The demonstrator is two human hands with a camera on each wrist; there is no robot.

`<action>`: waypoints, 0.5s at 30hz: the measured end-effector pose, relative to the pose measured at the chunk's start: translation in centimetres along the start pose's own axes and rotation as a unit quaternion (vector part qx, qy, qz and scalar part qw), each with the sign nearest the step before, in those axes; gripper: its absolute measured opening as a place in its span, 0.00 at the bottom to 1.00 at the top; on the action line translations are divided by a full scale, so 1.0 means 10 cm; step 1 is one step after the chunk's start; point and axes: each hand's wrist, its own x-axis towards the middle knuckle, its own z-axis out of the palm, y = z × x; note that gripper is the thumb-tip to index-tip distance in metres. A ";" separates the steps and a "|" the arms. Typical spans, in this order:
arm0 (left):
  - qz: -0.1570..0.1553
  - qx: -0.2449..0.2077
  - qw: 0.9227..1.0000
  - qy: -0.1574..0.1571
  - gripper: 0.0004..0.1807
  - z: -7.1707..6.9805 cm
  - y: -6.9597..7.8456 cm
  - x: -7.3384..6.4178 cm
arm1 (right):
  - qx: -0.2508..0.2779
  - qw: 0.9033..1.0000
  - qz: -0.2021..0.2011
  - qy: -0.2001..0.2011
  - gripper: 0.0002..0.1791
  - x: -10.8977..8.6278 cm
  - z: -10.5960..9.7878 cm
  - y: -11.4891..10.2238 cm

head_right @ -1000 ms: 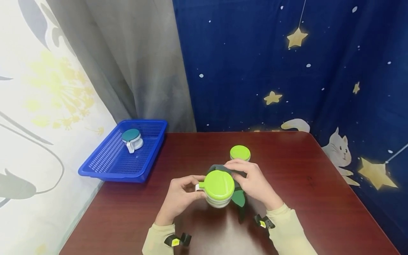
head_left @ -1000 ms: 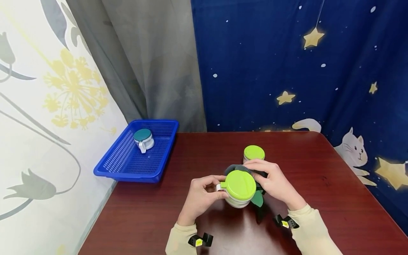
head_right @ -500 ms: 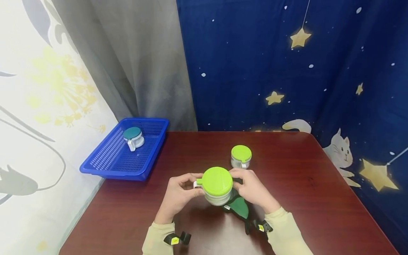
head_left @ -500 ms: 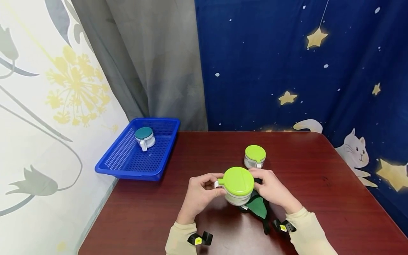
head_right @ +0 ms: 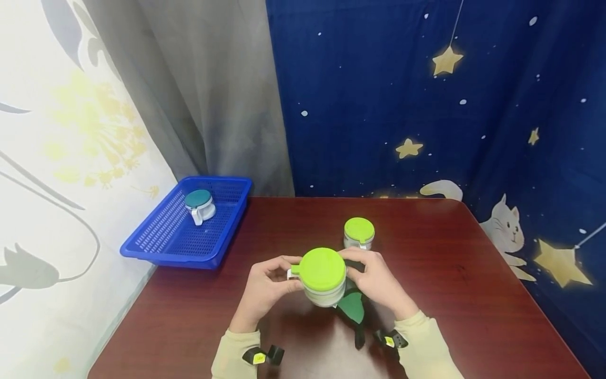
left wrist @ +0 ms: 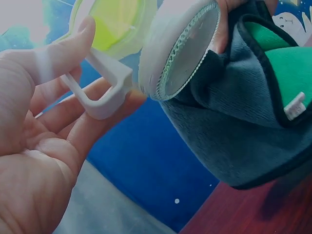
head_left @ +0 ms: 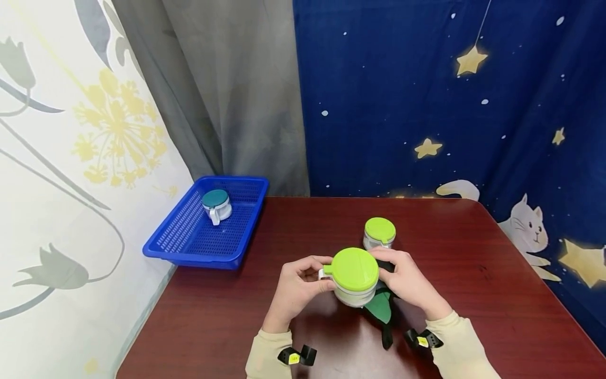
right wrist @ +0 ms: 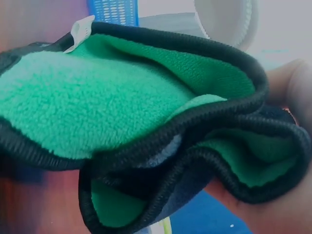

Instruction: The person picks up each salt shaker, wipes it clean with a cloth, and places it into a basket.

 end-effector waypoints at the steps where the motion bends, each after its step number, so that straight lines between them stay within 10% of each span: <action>1: 0.000 -0.003 1.000 -0.004 0.11 0.00 0.01 0.00 | 0.003 1.000 0.001 0.002 0.20 0.00 -0.01 -0.02; 15: -0.013 0.011 0.998 -0.067 0.11 0.04 0.03 -0.01 | 0.044 0.997 -0.062 0.001 0.24 0.03 -0.19 -0.19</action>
